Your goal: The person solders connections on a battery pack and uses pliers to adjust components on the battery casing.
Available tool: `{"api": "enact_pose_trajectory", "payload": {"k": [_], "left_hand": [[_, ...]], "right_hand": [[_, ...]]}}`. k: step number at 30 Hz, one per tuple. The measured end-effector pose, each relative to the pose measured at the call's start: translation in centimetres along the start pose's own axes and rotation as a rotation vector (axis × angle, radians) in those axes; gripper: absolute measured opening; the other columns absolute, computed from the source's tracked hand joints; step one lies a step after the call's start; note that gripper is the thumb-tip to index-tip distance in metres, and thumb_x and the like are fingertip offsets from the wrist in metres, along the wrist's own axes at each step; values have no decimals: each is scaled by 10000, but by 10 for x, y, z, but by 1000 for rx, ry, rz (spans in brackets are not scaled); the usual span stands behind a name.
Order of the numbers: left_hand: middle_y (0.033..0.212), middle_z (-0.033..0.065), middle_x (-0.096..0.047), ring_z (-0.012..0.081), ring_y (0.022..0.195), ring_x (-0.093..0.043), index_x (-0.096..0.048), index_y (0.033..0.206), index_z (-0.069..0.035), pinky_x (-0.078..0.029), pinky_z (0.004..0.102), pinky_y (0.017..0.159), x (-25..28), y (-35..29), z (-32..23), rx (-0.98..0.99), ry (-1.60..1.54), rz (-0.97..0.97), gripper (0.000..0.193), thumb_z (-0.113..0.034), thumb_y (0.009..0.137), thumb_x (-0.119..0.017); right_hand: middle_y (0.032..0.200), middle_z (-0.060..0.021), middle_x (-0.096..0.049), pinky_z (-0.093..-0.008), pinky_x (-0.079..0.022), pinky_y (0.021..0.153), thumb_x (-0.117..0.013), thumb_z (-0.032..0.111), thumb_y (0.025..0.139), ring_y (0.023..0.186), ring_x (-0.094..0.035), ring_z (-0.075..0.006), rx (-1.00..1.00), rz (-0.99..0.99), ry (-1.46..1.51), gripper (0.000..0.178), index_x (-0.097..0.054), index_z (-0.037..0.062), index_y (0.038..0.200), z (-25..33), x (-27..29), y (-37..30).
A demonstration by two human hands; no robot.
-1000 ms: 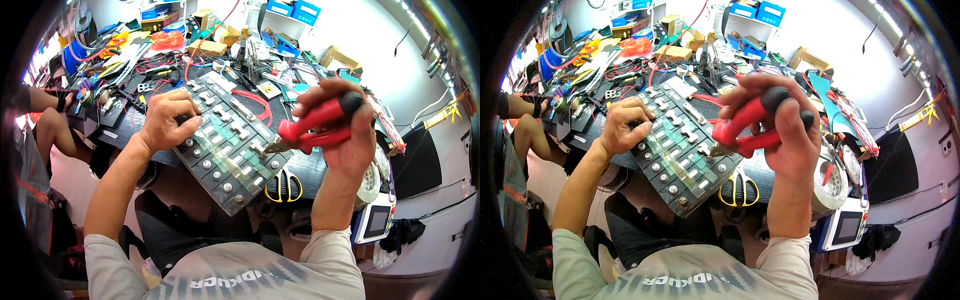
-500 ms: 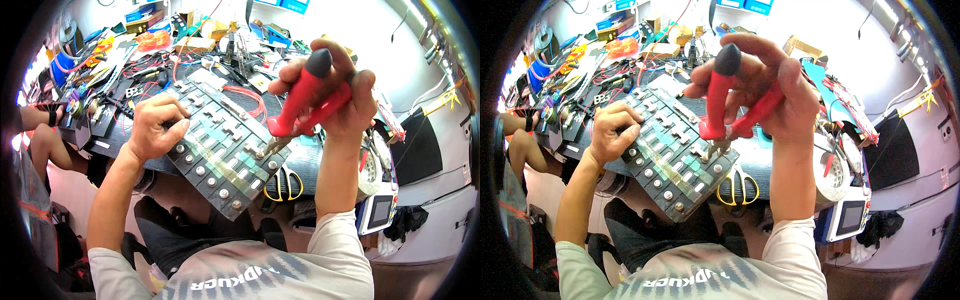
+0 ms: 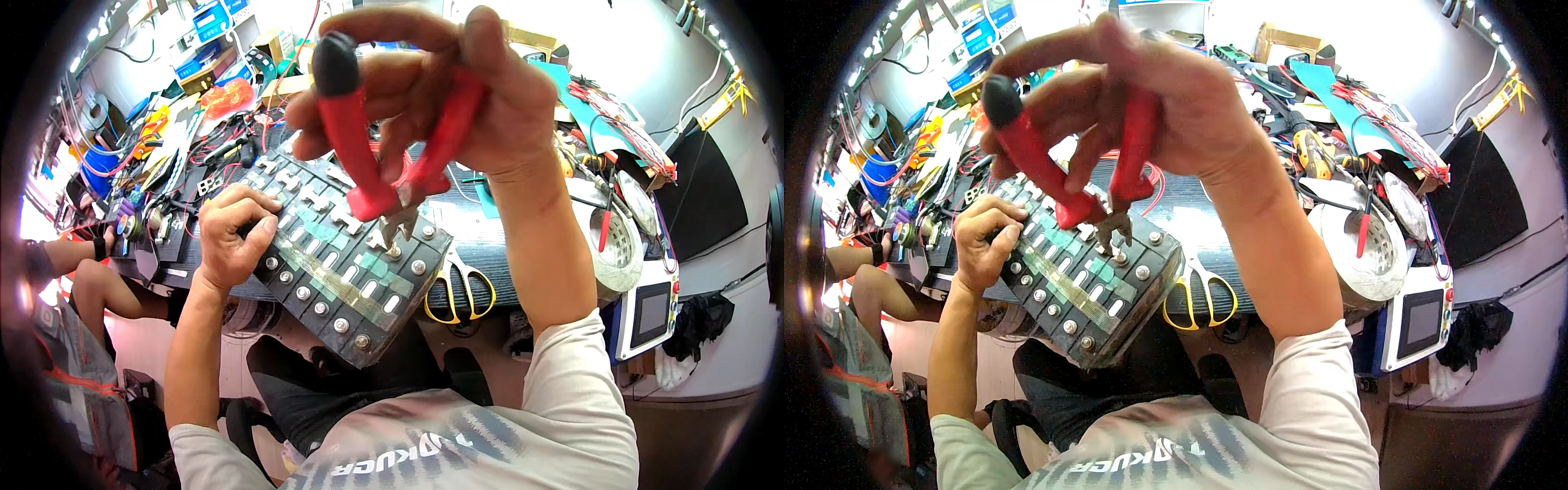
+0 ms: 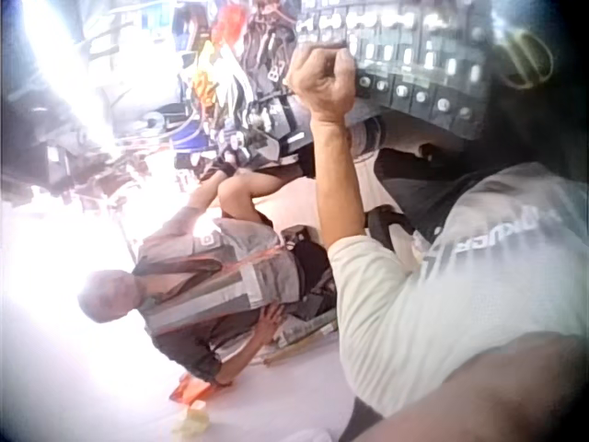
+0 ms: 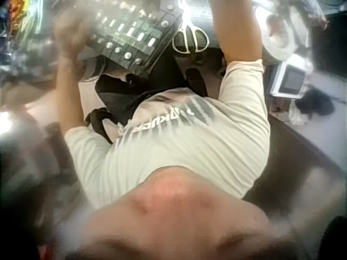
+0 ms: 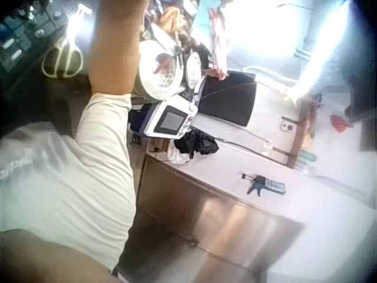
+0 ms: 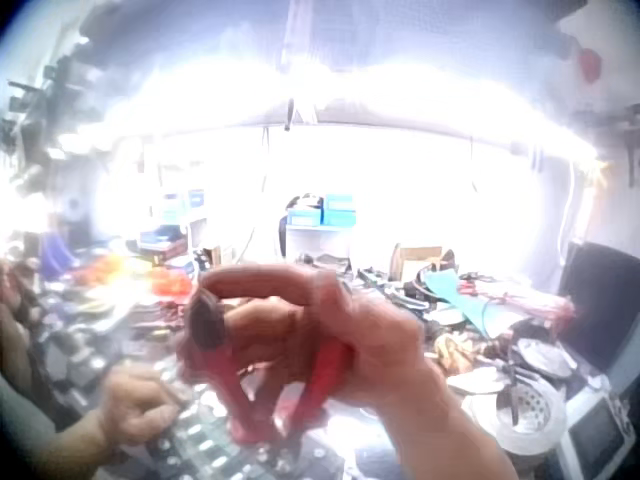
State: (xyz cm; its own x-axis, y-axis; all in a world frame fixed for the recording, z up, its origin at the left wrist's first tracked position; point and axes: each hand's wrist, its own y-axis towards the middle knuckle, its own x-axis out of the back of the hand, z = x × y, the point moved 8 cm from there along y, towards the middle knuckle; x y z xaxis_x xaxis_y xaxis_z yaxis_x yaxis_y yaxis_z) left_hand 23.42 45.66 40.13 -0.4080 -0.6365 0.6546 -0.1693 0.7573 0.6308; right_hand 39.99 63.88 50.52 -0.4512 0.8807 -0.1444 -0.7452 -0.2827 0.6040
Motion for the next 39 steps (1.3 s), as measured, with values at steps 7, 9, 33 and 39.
{"api": "enact_pose_trajectory", "payload": {"k": [7,9,33,39], "left_hand": [[913,151,-789,280,839,-767,-735,789,9,-592,374,772,-1,-1,0,-55,4,-48,127,-103,847,-742],[908,143,-775,276,820,-746,-722,780,7,-574,375,752,0,0,-3,-35,37,-7,134,-104,850,-743],[931,110,-793,314,806,-759,-813,871,-69,-581,411,761,-6,-9,18,22,-179,-89,180,-225,813,-882],[901,109,-758,312,793,-732,-791,878,-52,-564,406,738,0,-9,12,-22,-118,-89,122,-164,850,-753]], "right_hand": [[1300,-350,-736,-419,-715,752,-486,615,1138,1100,-808,-388,-86,85,103,820,-538,-108,1520,-30,-3,17],[1273,-346,-745,-417,-715,741,-491,610,1138,1063,-815,-384,-125,88,72,818,-547,-117,1509,-33,-2,20],[1153,-282,-793,-391,-708,699,-582,606,1101,981,-823,-321,-282,152,15,797,-627,-109,1451,-52,-20,36],[1114,-204,-808,-330,-671,641,-606,587,1107,916,-817,-257,-271,123,-42,709,-684,-53,1403,-57,-21,40]]}}
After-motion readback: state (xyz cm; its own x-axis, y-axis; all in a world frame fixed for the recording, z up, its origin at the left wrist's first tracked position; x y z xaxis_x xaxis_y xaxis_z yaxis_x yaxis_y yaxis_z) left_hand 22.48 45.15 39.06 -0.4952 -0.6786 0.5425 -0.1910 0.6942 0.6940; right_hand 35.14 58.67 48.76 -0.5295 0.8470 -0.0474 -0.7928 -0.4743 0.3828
